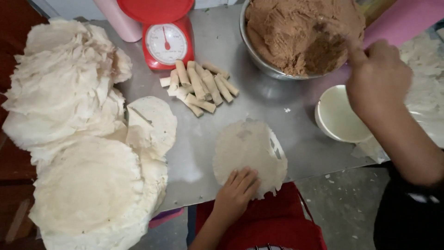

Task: The person rolls meat filling into thin circular wrappers by hand on a metal table, folding the sides and using water to seal the edges before placing the finished rolls in a pile.

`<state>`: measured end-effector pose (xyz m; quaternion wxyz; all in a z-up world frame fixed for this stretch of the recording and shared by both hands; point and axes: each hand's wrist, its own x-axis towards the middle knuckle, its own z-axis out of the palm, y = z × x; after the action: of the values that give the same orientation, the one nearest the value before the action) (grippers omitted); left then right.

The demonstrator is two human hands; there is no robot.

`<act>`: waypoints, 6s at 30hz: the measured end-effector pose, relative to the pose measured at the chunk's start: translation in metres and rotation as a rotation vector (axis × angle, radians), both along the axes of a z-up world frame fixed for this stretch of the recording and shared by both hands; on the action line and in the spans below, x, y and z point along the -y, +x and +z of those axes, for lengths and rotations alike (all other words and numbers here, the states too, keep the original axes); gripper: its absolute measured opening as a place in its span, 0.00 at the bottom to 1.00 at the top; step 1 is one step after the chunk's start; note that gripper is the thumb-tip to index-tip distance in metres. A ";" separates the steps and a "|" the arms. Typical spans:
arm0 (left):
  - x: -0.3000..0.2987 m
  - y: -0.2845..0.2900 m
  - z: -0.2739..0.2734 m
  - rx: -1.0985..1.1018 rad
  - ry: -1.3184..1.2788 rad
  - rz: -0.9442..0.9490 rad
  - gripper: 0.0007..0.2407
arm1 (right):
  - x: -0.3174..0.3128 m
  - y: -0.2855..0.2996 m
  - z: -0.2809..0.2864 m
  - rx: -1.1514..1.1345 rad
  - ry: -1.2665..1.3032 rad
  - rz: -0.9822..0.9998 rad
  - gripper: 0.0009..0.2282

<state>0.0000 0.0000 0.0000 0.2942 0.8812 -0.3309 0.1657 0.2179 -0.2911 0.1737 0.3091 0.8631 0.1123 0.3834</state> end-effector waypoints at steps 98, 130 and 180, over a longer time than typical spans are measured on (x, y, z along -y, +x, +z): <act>0.006 0.059 -0.011 -0.168 -0.067 0.236 0.04 | -0.072 -0.105 -0.151 -1.288 0.946 0.892 0.07; -0.011 0.121 0.009 -0.607 -0.272 0.182 0.06 | -0.077 -0.079 -0.155 -1.149 1.124 0.583 0.07; 0.010 0.172 0.024 -0.283 0.364 0.269 0.17 | -0.080 0.017 -0.203 -0.983 1.141 0.678 0.08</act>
<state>0.1717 -0.0101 0.0236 0.1496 0.9700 -0.1909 0.0160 0.2345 -0.2107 -0.0296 -0.3937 0.8759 0.2770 0.0326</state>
